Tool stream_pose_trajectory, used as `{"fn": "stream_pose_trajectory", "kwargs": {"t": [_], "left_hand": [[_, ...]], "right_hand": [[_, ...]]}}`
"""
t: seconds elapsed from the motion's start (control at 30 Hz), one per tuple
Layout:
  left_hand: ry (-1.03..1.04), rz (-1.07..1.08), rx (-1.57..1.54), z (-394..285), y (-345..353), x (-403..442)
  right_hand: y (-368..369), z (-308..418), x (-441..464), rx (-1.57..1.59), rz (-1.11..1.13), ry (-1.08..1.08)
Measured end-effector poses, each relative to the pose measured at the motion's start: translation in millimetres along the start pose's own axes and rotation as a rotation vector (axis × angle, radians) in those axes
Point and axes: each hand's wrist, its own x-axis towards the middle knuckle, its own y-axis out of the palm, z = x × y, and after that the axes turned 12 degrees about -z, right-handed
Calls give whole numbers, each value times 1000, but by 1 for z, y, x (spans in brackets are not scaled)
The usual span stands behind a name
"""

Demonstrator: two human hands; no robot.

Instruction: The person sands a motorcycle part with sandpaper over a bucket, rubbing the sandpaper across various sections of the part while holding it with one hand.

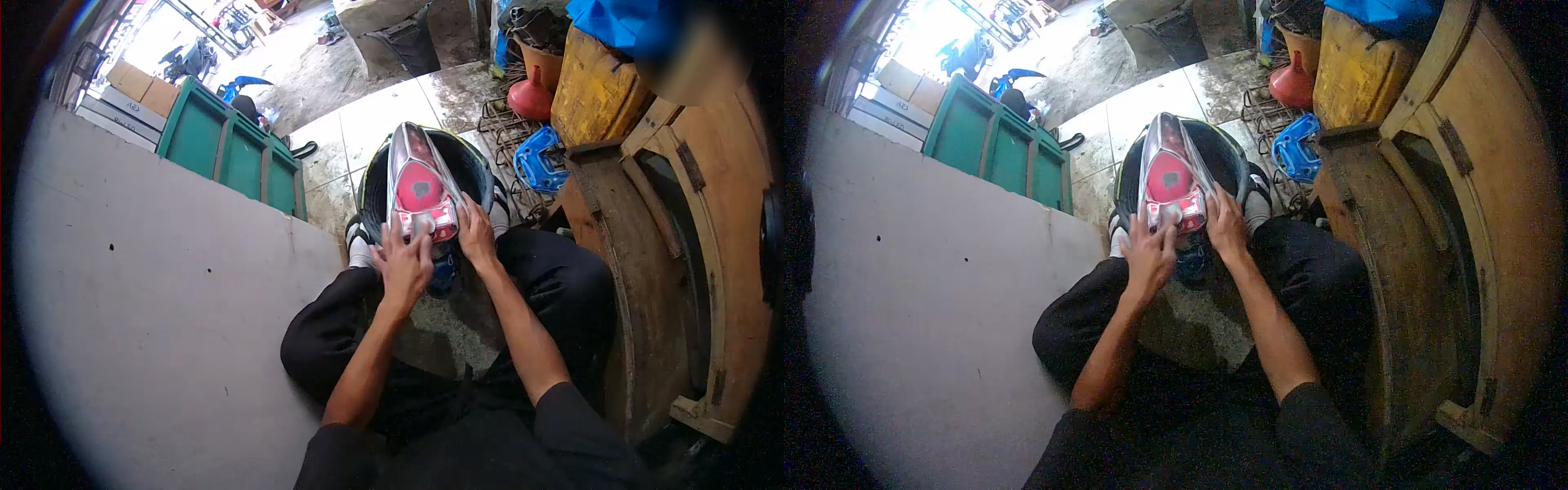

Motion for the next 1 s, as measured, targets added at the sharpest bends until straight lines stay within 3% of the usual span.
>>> {"fn": "stream_pose_trajectory", "kwargs": {"t": [0.1,0.17,0.23,0.37,0.43,0.57,0.6,0.63,0.7,0.73,0.77,0.83,0.97,1.0], "left_hand": [[-186,-140,145,12,3,16],[-36,10,-35,5,5,3],[-152,10,19,-1,-2,10],[-173,-100,14,8,7,16],[-122,58,72,-4,-3,13],[-52,-43,-14,11,14,12],[-29,115,-11,-2,4,7],[-34,112,-12,-1,4,11],[-231,-190,250,10,5,22],[-201,-214,154,14,11,22],[-202,-210,149,16,17,17],[-106,58,-63,2,4,10],[-188,-201,134,12,22,16],[-75,-120,100,2,19,11]], "right_hand": [[3,3,0,9,-13,1],[2,-1,-1,-2,-3,6],[-1,1,-2,-20,-1,11],[0,3,1,-29,-3,4],[0,3,0,-11,-5,-1],[-2,4,1,-31,2,21],[-2,3,1,-21,1,8],[0,3,0,-4,2,-6],[2,3,-1,-9,16,7],[1,3,1,-25,20,19],[-1,2,2,-32,20,19],[0,2,1,-6,11,4],[3,2,2,-35,20,39],[3,0,1,-32,5,9]]}}
